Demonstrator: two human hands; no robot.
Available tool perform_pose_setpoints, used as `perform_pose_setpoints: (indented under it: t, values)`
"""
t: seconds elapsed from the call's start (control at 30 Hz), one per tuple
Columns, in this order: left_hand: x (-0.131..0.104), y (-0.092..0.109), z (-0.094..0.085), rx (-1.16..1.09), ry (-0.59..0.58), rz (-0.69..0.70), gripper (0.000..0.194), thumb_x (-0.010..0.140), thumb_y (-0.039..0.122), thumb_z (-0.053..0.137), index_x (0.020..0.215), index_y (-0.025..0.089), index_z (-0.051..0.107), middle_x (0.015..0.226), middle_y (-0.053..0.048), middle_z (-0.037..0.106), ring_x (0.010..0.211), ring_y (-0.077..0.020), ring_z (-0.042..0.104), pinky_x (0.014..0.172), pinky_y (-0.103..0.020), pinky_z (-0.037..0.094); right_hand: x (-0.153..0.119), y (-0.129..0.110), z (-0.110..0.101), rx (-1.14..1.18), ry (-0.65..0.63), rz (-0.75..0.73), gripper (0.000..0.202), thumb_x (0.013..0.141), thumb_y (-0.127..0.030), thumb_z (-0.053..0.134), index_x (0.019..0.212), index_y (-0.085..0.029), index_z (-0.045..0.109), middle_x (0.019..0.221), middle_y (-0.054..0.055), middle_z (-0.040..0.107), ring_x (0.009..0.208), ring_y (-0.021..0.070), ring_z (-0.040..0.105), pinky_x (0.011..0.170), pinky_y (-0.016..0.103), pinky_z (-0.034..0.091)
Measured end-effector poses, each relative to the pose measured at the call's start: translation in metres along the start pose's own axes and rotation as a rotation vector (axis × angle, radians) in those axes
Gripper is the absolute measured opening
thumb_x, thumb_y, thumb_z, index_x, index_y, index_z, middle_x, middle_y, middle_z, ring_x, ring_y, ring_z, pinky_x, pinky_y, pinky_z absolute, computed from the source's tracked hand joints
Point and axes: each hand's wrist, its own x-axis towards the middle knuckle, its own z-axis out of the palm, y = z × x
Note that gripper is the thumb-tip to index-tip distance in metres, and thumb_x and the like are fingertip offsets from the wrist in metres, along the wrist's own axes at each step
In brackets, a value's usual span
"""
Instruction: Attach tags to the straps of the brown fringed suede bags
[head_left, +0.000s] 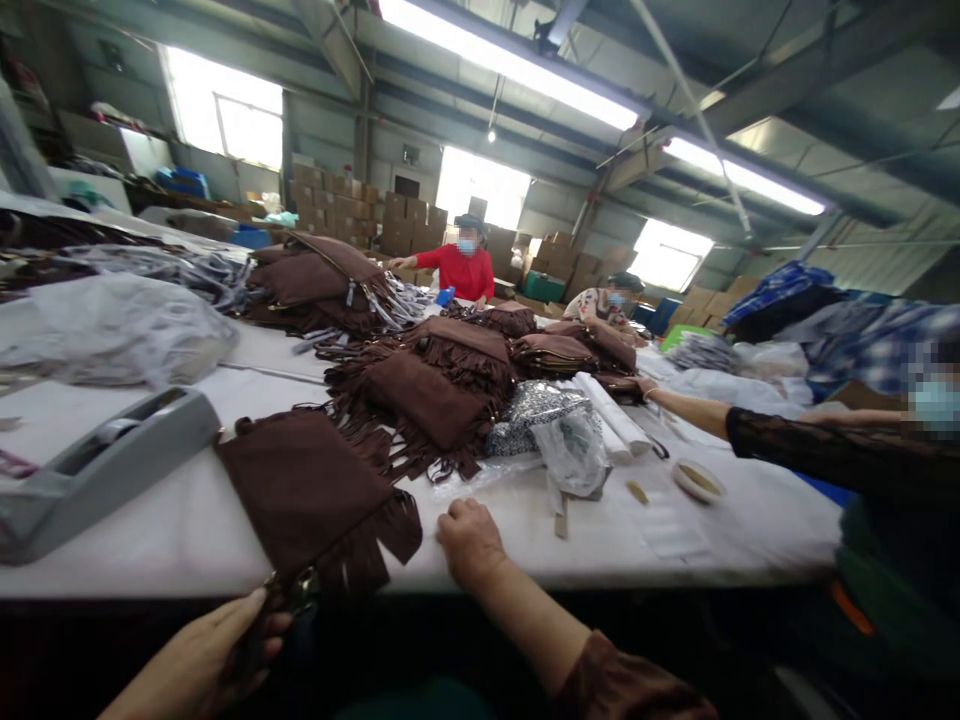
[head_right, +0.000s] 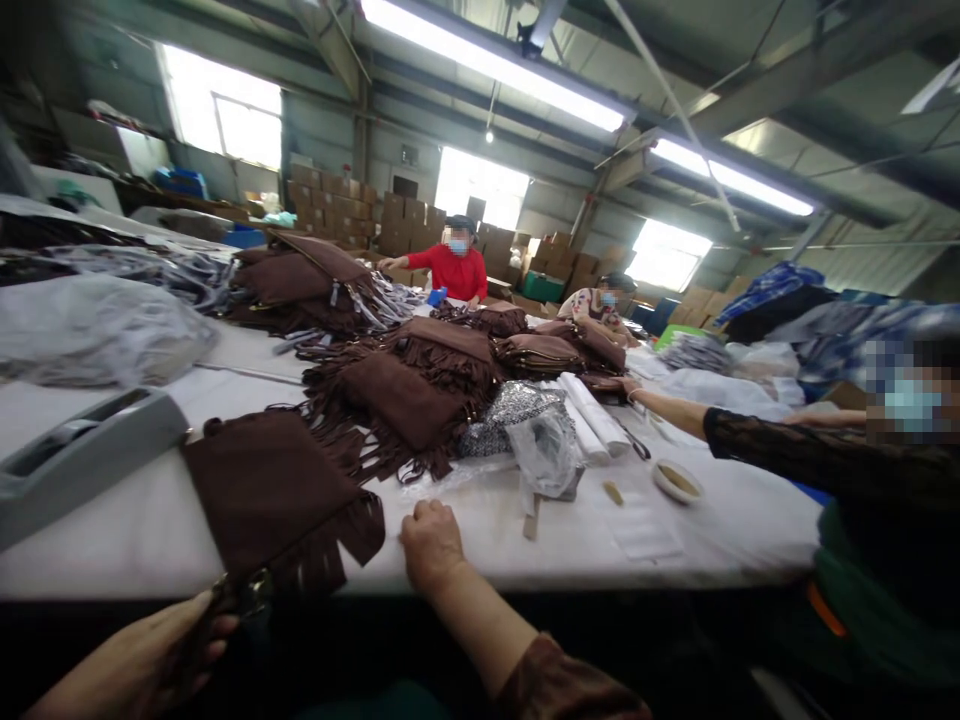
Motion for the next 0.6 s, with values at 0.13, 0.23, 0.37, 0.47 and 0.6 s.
perform_pose_setpoints:
  t: [0.13,0.23,0.37,0.47,0.6]
  values:
    - [-0.015,-0.006,-0.01,-0.244,-0.169,-0.124,0.035,0.077,0.05,0.077,0.098,0.023,0.071,0.076,0.0,0.074,0.068,-0.0171,0.067,0.056,-0.025,0.056,0.003,-0.001,0.007,0.041,0.022,-0.043,0.018,0.086,-0.01,0.055,0.085,-0.011,0.072,0.099,0.017,0.069,0.096,0.027,0.06,0.084,0.038,0.041]
    - [-0.031,-0.007,-0.012,-0.301,-0.216,-0.105,0.054,0.06,0.05,0.09,0.1,0.02,0.07,0.07,0.003,0.066,0.063,-0.0148,0.062,0.055,-0.025,0.056,-0.001,-0.019,0.006,0.353,0.066,0.033,0.021,0.089,-0.015,0.053,0.078,-0.013,0.07,0.088,0.012,0.069,0.086,0.0214,0.061,0.078,0.032,0.043]
    - [-0.048,-0.001,0.0,-0.286,-0.296,-0.057,0.061,0.058,0.055,0.09,0.1,0.016,0.068,0.066,0.006,0.052,0.056,-0.0086,0.051,0.053,-0.022,0.05,-0.017,-0.069,0.012,1.285,-0.24,0.204,0.028,0.083,-0.039,0.063,0.072,-0.014,0.066,0.061,0.001,0.061,0.055,0.0129,0.053,0.057,0.025,0.04]
    - [-0.051,-0.001,0.008,-0.32,-0.37,-0.039,0.059,0.063,0.059,0.086,0.096,0.015,0.067,0.061,0.009,0.04,0.051,-0.006,0.04,0.052,-0.02,0.044,-0.026,-0.113,0.026,1.596,-0.371,0.287,0.042,0.069,-0.054,0.075,0.072,-0.013,0.065,0.058,0.0,0.059,0.049,0.0106,0.049,0.052,0.024,0.038]
    - [-0.047,-0.009,0.006,-0.281,-0.426,0.016,0.053,0.07,0.059,0.081,0.091,0.014,0.064,0.059,0.009,0.038,0.049,-0.0048,0.031,0.048,-0.017,0.034,-0.027,-0.152,0.046,1.658,-0.358,0.408,0.055,0.058,-0.064,0.08,0.071,-0.013,0.062,0.054,-0.001,0.056,0.047,0.0102,0.048,0.049,0.024,0.038]
